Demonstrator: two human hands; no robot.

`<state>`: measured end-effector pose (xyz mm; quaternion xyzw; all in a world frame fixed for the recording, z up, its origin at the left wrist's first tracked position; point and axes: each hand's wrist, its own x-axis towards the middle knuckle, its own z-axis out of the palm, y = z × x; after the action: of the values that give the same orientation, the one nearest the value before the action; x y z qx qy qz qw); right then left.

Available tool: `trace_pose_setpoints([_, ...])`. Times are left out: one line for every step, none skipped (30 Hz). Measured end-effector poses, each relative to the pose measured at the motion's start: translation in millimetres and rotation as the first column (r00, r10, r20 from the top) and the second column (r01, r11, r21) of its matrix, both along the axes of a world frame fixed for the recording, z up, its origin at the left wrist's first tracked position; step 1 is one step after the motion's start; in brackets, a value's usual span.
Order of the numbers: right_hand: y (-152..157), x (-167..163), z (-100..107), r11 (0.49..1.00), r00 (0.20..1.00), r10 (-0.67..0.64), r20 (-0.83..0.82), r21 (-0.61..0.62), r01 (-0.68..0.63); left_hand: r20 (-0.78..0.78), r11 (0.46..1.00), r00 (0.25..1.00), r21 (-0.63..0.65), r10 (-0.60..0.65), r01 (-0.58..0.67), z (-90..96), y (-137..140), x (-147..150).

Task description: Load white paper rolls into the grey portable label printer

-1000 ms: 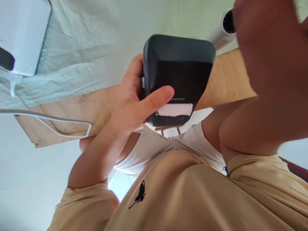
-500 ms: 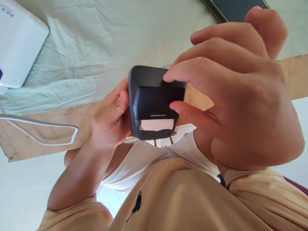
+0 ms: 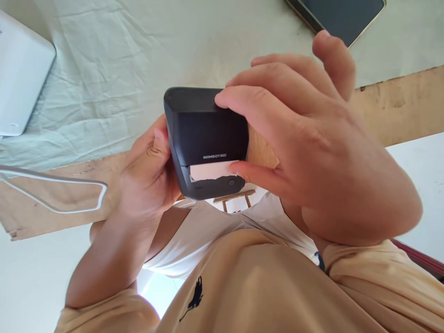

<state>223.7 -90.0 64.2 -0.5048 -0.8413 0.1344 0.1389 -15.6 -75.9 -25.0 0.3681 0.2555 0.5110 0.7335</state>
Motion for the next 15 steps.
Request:
trace_pose_setpoints([2, 3, 1, 0.999, 0.999, 0.031, 0.011, -0.022, -0.031, 0.008, 1.000, 1.000, 0.005, 0.008, -0.008, 0.6, 0, 1])
trace_pose_setpoints([3, 7, 2, 0.998, 0.999, 0.049, 0.006, -0.043, -0.049, 0.016, 1.000, 1.000, 0.012, 0.022, -0.022, 1.4, 1, 2])
trace_pose_setpoints([3, 10, 2, 0.997, 0.999, 0.052, -0.010, -0.061, -0.052, 0.022, 0.999, 0.999, 0.014, 0.040, -0.040, 2.3, 1, 3])
trace_pose_setpoints([3, 13, 3, 0.997, 0.999, 0.034, -0.034, -0.073, -0.037, 0.025, 0.998, 0.998, 0.012, 0.055, -0.056, 3.2, 0, 4])
trace_pose_setpoints([3, 15, 3, 0.996, 0.998, 0.017, -0.057, -0.089, -0.022, 0.022, 0.998, 0.998, 0.000, 0.064, -0.064, 4.1, -1, 5])
trace_pose_setpoints([3, 16, 3, 0.994, 0.997, 0.001, -0.078, -0.105, -0.009, 0.012, 0.997, 0.997, -0.017, 0.071, -0.071, 4.8, -2, 6])
trace_pose_setpoints([3, 16, 3, 0.992, 0.996, -0.011, -0.089, -0.123, 0.000, -0.001, 0.996, 0.997, -0.037, 0.077, -0.077, 5.4, -3, 6])
trace_pose_setpoints([3, 16, 4, 0.991, 0.995, -0.017, -0.094, -0.133, 0.004, -0.012, 0.995, 0.996, -0.052, 0.086, -0.086, 5.9, -4, 7])
trace_pose_setpoints([3, 16, 4, 0.991, 0.996, -0.015, -0.091, -0.135, 0.002, -0.019, 0.994, 0.995, -0.058, 0.094, -0.095, 6.2, -5, 7])
trace_pose_setpoints([3, 15, 5, 0.991, 0.997, -0.006, -0.082, -0.130, -0.004, -0.019, 0.993, 0.994, -0.055, 0.103, -0.104, 6.5, -5, 7])
trace_pose_setpoints([3, 15, 5, 0.992, 0.998, 0.004, -0.068, -0.124, -0.013, -0.015, 0.993, 0.994, -0.045, 0.111, -0.112, 6.8, -5, 7])
trace_pose_setpoints([3, 15, 5, 0.993, 0.999, 0.012, -0.053, -0.115, -0.018, -0.008, 0.993, 0.994, -0.030, 0.110, -0.110, 7.2, -5, 8])
trace_pose_setpoints([3, 15, 4, 0.994, 0.999, 0.020, -0.042, -0.102, -0.025, -0.004, 0.994, 0.994, -0.015, 0.105, -0.105, 7.7, -5, 9])
trace_pose_setpoints([3, 15, 3, 0.996, 0.999, 0.024, -0.033, -0.089, -0.027, -0.008, 0.995, 0.995, 0.000, 0.102, -0.102, 8.4, -5, 9])
trace_pose_setpoints([2, 14, 1, 0.996, 0.999, 0.027, -0.026, -0.079, -0.029, -0.018, 0.994, 0.994, 0.011, 0.106, -0.106, 9.2, -4, 10])
